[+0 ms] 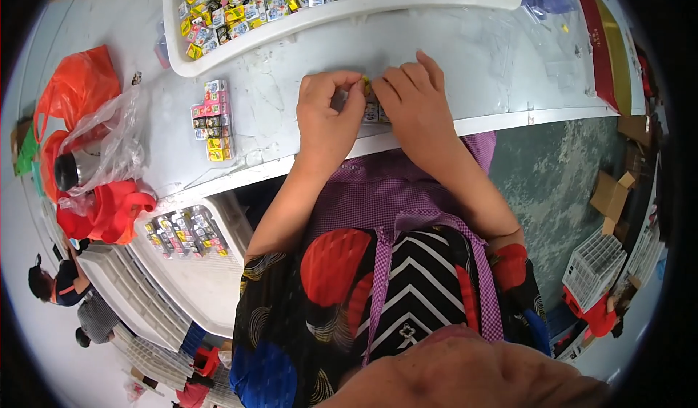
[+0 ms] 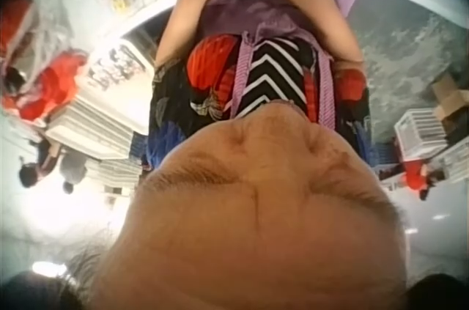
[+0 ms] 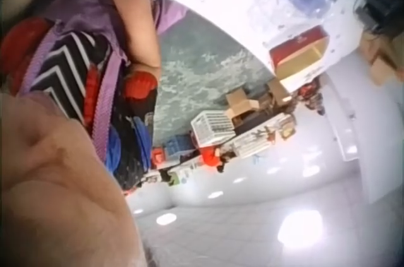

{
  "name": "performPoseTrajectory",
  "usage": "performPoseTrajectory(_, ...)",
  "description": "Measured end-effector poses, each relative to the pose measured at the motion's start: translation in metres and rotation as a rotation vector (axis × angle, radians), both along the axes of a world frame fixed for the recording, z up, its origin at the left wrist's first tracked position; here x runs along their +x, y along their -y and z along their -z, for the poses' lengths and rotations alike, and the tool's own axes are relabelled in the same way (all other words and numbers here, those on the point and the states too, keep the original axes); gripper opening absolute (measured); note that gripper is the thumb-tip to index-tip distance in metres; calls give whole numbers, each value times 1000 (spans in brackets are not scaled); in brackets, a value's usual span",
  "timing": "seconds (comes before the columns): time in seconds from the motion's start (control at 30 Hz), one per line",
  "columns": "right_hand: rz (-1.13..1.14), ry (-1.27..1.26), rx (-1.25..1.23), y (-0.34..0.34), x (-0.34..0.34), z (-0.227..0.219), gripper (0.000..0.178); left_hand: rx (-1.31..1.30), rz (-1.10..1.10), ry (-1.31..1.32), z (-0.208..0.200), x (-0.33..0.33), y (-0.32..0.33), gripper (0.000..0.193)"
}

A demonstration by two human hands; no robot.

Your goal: Sorting small colorful toy pieces from a large tray and arranging them into organized rows on a workbench.

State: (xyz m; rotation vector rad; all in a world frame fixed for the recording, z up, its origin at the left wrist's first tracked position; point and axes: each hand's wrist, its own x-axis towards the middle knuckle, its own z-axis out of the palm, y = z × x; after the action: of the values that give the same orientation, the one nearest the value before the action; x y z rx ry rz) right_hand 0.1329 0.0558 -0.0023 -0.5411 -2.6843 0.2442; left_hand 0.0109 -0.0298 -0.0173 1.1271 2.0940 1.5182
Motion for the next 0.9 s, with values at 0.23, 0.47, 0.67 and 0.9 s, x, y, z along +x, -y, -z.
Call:
performPoseTrajectory(0.23, -49, 98, 111, 1, 8, 6, 32, 58, -32, 80, 2, 0, 3, 10)
performPoseTrajectory(0.47, -29, 162, -46, -15, 10, -6, 35, 73, -5, 26, 7, 0, 0, 11)
performPoseTrajectory(0.67, -73, 215, -173, -22, 5, -18, 34, 106, 57, -100, 7, 3, -2, 14)
performPoseTrajectory(0.9, -42, 68, -116, -28, 6, -1, 26, 113, 55, -162, 15, 4, -4, 14)
